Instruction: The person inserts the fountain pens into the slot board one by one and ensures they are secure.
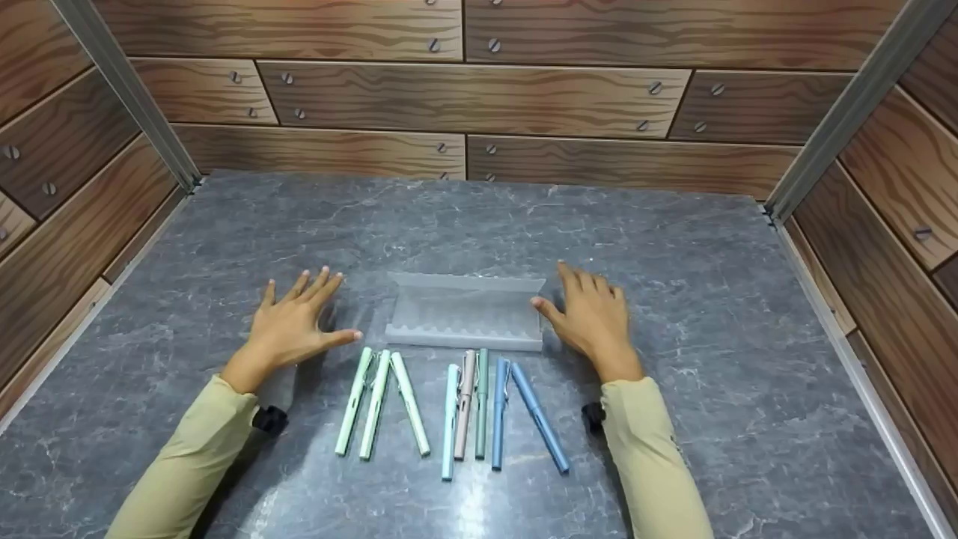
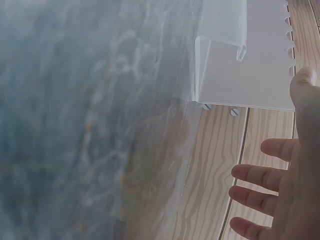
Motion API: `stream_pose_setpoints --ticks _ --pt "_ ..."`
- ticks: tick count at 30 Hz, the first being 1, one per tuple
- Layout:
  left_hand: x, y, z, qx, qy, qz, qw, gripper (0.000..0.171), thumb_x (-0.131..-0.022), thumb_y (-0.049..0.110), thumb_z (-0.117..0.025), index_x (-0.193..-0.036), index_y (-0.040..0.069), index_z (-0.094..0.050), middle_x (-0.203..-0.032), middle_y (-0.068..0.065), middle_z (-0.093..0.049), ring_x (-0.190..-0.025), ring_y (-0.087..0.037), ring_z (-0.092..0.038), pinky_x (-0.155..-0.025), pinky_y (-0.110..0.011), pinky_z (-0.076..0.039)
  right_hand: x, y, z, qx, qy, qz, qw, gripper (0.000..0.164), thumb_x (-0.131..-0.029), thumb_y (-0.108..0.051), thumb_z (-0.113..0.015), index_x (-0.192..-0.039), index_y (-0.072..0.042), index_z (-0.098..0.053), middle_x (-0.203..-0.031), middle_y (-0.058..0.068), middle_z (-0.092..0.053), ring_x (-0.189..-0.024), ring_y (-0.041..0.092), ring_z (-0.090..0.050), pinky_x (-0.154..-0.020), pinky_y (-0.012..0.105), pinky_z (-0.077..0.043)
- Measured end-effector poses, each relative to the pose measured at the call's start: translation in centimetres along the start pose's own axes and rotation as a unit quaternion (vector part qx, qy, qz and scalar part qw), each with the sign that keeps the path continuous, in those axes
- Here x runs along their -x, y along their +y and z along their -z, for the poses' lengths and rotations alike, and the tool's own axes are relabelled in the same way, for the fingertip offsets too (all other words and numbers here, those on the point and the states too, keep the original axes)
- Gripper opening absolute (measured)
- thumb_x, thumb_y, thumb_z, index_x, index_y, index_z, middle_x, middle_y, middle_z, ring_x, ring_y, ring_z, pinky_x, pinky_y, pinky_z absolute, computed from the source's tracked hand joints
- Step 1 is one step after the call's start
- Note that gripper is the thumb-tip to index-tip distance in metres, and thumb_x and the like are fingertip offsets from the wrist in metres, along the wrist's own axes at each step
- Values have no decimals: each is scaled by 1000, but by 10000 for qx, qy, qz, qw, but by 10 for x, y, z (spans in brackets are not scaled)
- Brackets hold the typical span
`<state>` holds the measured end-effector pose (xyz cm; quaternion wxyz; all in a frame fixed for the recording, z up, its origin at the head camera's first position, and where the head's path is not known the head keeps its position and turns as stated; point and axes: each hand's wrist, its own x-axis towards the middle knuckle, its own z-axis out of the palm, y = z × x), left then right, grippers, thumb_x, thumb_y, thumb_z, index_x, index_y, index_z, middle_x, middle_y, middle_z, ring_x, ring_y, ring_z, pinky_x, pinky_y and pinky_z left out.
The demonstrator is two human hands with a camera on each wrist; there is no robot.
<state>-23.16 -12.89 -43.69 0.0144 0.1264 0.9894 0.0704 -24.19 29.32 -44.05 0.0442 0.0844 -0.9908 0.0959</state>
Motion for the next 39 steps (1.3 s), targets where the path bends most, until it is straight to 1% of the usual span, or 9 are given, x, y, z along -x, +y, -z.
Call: stream_pose_setpoints --ticks 12,17,20,23,26,30,33,35,39 --pt "7 10 1 184 -312 -368 9987 100 -75 83 -48 -153 24 -27 -160 -5 -23 -148 -29 -23 -117 -61 -11 -9 -8 7 -83 7 246 9997 78 -94 -64 -38 -150 -9 -32 -142 25 -45 -128 47 -41 -99 62 -32" --pt "11 11 1 304 -417 -452 9976 99 -73 82 -52 -151 24 -32 -157 -7 -31 -144 -31 -32 -115 -61 -17 -13 -12 6 -152 -51 355 9992 75 -95 -61 -40 -149 -9 -32 -142 25 -45 -128 47 -42 -102 62 -32" --pt "14 13 1 312 -448 -545 9970 99 -71 82 -54 -150 24 -35 -153 -9 -39 -139 -33 -39 -113 -59 -24 -15 -14 5 -226 -86 377 9990 76 -95 -61 -39 -149 -8 -33 -142 25 -45 -129 47 -42 -104 63 -31" --pt "17 15 2 252 -459 -652 9965 99 -70 83 -55 -148 24 -39 -146 -9 -48 -133 -34 -47 -107 -58 -35 -16 -16 5 -295 -64 374 9988 75 -95 -60 -41 -148 -8 -34 -141 24 -47 -128 46 -43 -104 63 -31" --pt "19 16 2 270 -481 -712 9959 97 -68 83 -57 -145 25 -43 -138 -10 -56 -124 -34 -54 -96 -55 -44 -17 -17 5 -315 -36 364 9988 73 -95 -58 -44 -148 -8 -35 -138 24 -50 -127 45 -45 -103 62 -33" --pt "21 18 0 367 -573 -713 9951 93 -67 80 -61 -142 26 -48 -127 -10 -62 -111 -33 -61 -79 -49 -51 -19 -20 4 -460 -73 350 9983 68 -96 -50 -50 -147 -8 -36 -137 25 -51 -125 45 -47 -104 64 -31" --pt "20 17 -3 472 -702 -707 9939 91 -67 79 -63 -140 27 -50 -118 -9 -67 -98 -30 -65 -63 -42 -50 -19 -20 3 -612 -132 336 9975 66 -96 -48 -51 -147 -8 -36 -138 24 -50 -124 45 -48 -104 66 -29" --pt "19 17 -5 554 -795 -700 9928 90 -67 79 -64 -140 27 -51 -118 -8 -68 -94 -28 -66 -55 -37 -46 -20 -19 2 -703 -127 360 9968 65 -96 -47 -51 -146 -8 -37 -136 24 -52 -122 45 -50 -102 65 -32" --pt "17 16 -7 709 -993 -654 9904 90 -67 78 -65 -140 27 -51 -124 -8 -67 -95 -26 -66 -52 -34 -42 -21 -18 1 -868 -58 444 9952 62 -96 -47 -51 -144 -9 -40 -127 23 -58 -113 43 -56 -93 61 -42"
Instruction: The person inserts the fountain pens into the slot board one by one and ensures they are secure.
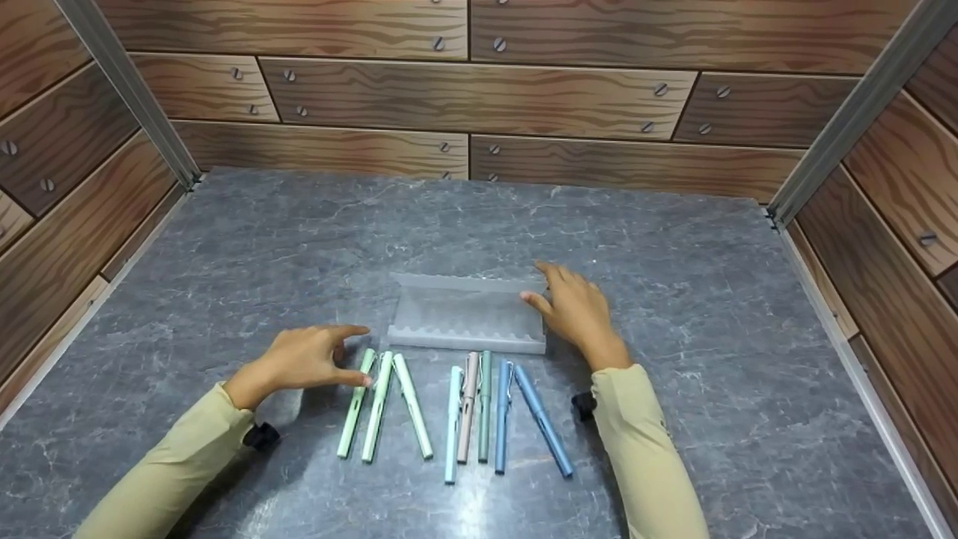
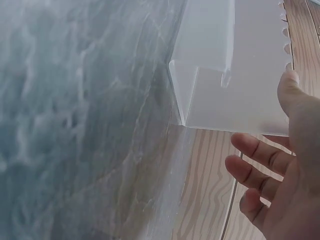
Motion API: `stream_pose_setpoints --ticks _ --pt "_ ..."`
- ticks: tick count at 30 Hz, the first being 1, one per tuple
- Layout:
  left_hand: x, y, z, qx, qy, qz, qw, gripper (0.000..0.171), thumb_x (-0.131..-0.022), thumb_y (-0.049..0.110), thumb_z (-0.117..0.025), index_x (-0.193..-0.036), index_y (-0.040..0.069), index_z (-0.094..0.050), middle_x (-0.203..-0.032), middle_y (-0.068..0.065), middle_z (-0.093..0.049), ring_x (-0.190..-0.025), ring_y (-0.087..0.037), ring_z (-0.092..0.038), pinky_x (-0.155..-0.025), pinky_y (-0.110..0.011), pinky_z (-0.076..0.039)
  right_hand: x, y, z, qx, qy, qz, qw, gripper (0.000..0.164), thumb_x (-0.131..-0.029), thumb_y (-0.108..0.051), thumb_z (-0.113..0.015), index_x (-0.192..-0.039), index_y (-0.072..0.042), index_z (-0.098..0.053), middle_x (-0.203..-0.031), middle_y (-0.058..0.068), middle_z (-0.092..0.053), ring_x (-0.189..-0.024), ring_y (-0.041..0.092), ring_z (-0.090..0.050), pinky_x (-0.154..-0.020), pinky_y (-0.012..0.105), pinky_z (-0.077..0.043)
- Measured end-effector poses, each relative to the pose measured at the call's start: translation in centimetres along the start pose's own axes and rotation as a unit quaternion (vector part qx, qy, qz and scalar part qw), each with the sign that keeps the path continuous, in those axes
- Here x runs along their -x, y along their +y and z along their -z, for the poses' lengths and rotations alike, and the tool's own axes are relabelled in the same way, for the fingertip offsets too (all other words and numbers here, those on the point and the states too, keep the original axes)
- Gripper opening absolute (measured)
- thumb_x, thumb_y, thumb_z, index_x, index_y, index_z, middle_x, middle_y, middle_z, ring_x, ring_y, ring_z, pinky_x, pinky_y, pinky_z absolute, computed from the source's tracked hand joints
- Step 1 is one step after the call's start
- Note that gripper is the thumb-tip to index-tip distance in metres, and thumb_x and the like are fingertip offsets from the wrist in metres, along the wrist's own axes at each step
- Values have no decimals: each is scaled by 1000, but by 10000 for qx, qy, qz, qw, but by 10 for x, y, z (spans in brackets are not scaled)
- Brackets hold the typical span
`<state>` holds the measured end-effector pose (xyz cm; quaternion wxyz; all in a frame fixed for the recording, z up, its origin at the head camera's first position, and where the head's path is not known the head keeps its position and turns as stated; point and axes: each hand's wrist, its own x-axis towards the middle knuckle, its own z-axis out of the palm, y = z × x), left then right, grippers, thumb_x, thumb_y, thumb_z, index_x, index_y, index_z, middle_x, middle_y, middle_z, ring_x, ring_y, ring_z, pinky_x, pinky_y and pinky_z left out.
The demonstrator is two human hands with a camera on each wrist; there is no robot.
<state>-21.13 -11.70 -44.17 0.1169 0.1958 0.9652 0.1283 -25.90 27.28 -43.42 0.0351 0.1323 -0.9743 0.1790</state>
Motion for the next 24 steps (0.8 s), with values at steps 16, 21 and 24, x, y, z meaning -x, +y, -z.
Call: stream_pose_setpoints --ticks 16,21,24 --pt "-3 3 -4 270 -288 -66 9992 78 -65 66 -75 -126 22 -56 -102 -4 -69 -88 -20 -62 -68 -43 -47 -1 3 -3 -618 8 -185 9979 40 -101 -32 -49 -126 -1 -56 -116 23 -61 -97 35 -58 -84 53 -46" --pt "-4 5 -5 292 -328 -44 9990 76 -65 63 -78 -124 20 -56 -95 -1 -66 -84 -18 -59 -71 -44 -46 -2 5 -3 -645 124 -142 9977 34 -100 -27 -51 -119 0 -59 -110 21 -61 -92 33 -58 -81 52 -45" --pt "-4 5 -5 368 -373 -20 9986 75 -65 61 -79 -124 19 -55 -91 0 -64 -83 -18 -58 -74 -44 -45 -2 6 -5 -692 227 -98 9973 31 -100 -25 -52 -116 1 -60 -106 21 -61 -90 33 -58 -81 51 -45"
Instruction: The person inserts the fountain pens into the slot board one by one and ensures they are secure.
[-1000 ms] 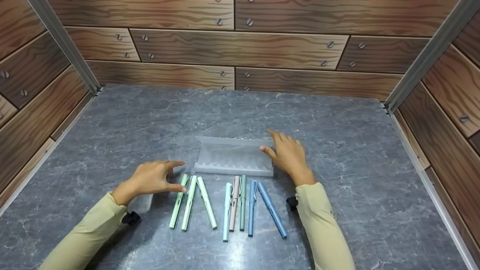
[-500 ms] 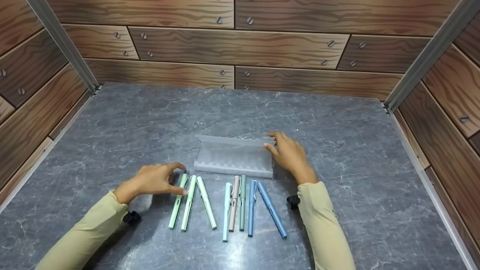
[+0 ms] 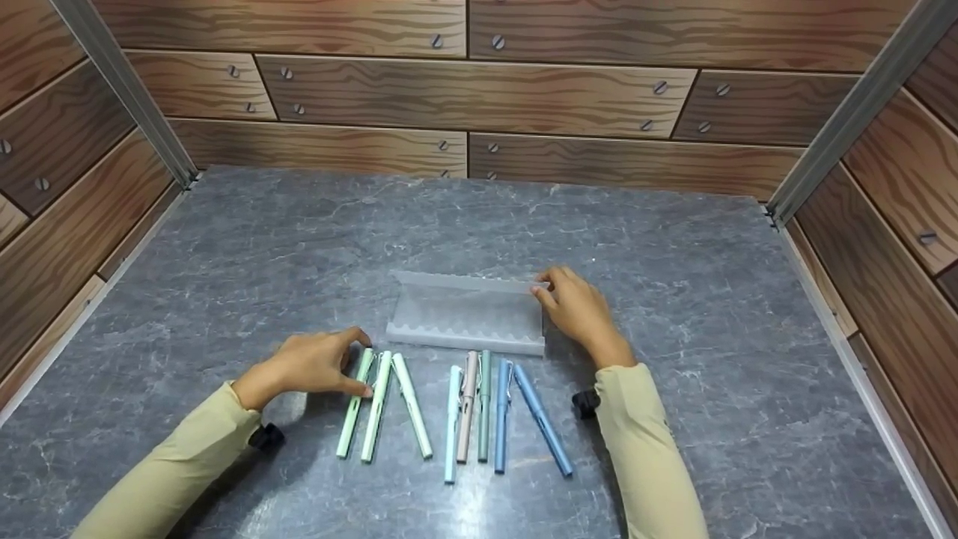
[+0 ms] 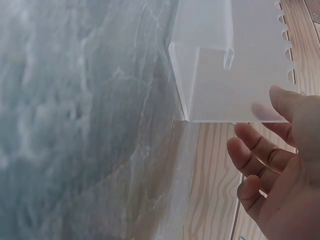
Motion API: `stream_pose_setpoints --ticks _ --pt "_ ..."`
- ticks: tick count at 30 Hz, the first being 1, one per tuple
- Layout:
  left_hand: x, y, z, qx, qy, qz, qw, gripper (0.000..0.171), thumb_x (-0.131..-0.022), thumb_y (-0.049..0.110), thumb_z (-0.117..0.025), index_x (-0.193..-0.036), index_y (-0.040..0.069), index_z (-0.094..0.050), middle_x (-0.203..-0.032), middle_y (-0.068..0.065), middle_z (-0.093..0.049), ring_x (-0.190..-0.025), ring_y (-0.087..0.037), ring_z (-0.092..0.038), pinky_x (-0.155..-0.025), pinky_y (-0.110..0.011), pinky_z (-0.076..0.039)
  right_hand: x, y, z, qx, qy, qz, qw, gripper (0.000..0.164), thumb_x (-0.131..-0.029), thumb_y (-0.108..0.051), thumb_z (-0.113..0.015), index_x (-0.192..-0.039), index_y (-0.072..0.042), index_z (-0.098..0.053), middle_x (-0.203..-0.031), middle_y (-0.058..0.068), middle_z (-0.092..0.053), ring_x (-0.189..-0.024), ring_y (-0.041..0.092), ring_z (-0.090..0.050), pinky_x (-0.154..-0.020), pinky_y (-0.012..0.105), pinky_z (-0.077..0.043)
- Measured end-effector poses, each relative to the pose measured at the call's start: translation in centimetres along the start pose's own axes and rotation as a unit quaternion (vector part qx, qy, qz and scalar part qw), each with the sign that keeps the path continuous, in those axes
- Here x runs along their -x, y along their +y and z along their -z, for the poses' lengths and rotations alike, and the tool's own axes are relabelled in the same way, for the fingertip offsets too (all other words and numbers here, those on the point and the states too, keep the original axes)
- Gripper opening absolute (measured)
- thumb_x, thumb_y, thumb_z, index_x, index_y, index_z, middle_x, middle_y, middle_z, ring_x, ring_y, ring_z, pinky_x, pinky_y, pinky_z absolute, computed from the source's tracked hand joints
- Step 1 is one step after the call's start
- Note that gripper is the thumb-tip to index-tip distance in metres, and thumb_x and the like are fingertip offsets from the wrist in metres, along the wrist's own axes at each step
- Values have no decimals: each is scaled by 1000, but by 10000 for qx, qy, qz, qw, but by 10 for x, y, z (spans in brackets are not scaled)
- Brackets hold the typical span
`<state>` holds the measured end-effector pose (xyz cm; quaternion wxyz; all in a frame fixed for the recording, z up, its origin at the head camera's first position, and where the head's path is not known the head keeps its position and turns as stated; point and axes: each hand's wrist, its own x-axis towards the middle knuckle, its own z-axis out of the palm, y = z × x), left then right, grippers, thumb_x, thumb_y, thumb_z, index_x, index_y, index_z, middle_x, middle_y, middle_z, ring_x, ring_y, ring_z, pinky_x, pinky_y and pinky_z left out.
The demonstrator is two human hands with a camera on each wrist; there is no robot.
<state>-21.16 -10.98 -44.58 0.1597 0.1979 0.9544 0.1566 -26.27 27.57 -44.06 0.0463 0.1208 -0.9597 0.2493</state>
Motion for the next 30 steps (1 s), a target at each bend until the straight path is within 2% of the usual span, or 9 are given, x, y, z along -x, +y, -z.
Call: stream_pose_setpoints --ticks 7,16,23,30 --pt "2 1 -2 123 65 19 9999 68 -66 56 -80 -118 18 -57 -88 2 -63 -77 -16 -55 -69 -40 -43 -1 1 -3 -217 196 172 9994 26 -98 -18 -55 -109 5 -60 -103 22 -61 -88 33 -58 -80 48 -45" --pt "2 2 -5 497 235 280 9981 64 -67 47 -83 -116 17 -57 -91 0 -64 -73 -17 -52 -64 -37 -43 -2 1 -4 -323 131 -17 9994 28 -98 -20 -54 -112 5 -60 -105 23 -60 -90 33 -59 -81 48 -46" --pt "-1 0 -4 935 272 356 9946 60 -68 35 -85 -116 16 -56 -81 0 -57 -68 -17 -50 -60 -32 -39 -2 1 -4 -444 137 -47 9989 28 -98 -18 -54 -111 6 -59 -103 23 -60 -90 33 -59 -80 44 -45" --pt "-1 -3 -2 1234 193 324 9916 60 -70 30 -84 -120 15 -55 -70 3 -53 -59 -15 -45 -54 -30 -35 -3 0 -4 -512 89 -76 9986 28 -99 -18 -53 -112 5 -59 -104 24 -60 -92 34 -59 -83 47 -46"
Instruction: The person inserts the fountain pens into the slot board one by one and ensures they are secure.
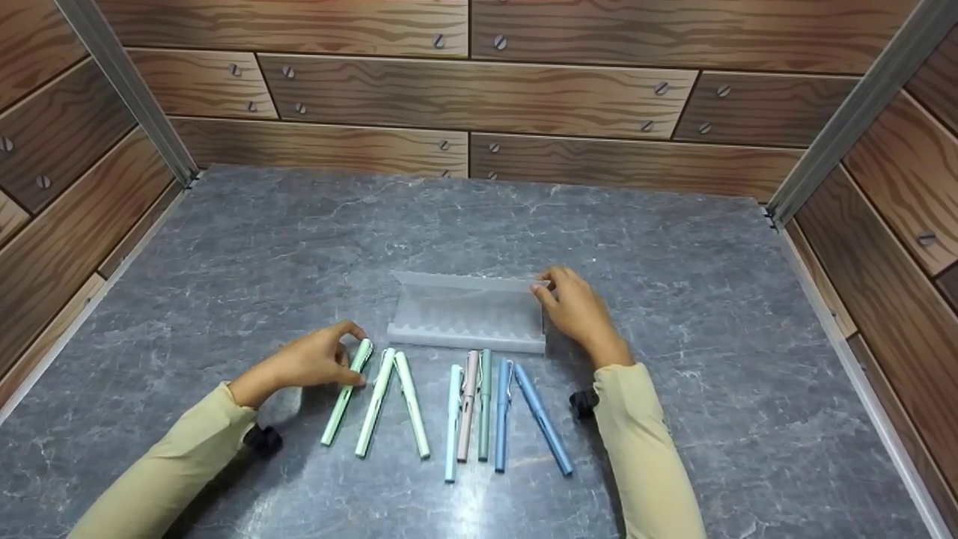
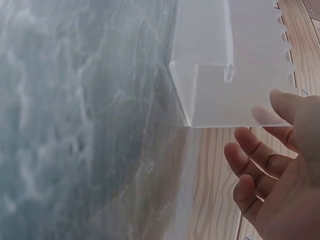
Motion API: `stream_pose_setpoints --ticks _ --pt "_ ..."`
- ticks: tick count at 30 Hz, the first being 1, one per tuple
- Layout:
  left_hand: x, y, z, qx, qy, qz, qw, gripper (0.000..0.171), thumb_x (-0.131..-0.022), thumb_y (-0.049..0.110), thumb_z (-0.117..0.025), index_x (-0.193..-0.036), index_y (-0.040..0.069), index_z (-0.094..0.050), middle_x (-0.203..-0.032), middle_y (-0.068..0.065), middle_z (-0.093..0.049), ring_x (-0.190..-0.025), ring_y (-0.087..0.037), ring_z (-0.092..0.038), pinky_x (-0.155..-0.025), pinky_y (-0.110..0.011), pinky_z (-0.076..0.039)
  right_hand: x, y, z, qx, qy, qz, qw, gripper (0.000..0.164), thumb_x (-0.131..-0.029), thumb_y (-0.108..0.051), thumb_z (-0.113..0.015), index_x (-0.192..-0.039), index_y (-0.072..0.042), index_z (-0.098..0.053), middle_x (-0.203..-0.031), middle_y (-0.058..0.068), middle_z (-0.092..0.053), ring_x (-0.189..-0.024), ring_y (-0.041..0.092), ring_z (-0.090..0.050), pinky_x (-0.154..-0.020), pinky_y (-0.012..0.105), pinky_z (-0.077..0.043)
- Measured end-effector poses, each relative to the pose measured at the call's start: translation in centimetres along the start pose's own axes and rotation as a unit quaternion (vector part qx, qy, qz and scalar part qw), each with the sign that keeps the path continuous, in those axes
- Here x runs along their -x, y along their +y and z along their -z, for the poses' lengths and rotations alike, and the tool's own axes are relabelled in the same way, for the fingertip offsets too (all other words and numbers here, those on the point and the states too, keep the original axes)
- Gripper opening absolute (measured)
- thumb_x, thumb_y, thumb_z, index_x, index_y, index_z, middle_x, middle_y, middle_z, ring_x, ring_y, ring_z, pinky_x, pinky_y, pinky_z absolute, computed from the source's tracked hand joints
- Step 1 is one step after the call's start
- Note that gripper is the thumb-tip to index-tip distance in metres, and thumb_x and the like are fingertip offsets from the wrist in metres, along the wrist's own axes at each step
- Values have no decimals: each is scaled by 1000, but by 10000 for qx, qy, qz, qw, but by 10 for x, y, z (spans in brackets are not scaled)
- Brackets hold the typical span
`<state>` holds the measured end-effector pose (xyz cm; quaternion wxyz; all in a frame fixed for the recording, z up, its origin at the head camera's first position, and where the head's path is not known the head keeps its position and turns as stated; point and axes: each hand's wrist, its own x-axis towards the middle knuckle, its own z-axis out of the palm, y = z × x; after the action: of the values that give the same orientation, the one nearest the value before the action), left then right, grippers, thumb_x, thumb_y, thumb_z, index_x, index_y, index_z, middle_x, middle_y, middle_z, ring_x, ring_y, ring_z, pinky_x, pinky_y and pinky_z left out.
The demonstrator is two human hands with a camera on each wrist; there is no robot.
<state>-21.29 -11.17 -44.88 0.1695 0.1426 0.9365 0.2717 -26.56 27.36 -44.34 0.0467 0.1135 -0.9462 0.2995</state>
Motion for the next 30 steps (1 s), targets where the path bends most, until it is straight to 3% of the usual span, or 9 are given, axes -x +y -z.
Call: stream_pose_setpoints --ticks 7,13,30 --pt "1 4 12 651 -130 -121 9977 61 -75 22 -80 -128 14 -51 -67 3 -61 -53 -11 -49 -49 -26 -38 -1 -2 3 184 51 -35 9998 29 -99 -20 -53 -112 5 -59 -101 23 -61 -91 34 -59 -81 48 -46" --pt "5 8 23 1192 162 -170 9926 62 -79 19 -76 -134 17 -48 -74 0 -68 -58 -12 -57 -52 -26 -41 -1 -3 2 158 16 -22 9999 30 -100 -22 -52 -113 4 -59 -103 24 -62 -93 36 -60 -83 52 -47" --pt "-1 21 32 1824 812 -511 9785 66 -79 15 -75 -137 20 -45 -79 -2 -69 -66 -13 -61 -59 -27 -45 1 -5 2 204 -131 -107 9996 32 -101 -24 -50 -114 3 -58 -107 25 -61 -97 37 -60 -86 53 -47"
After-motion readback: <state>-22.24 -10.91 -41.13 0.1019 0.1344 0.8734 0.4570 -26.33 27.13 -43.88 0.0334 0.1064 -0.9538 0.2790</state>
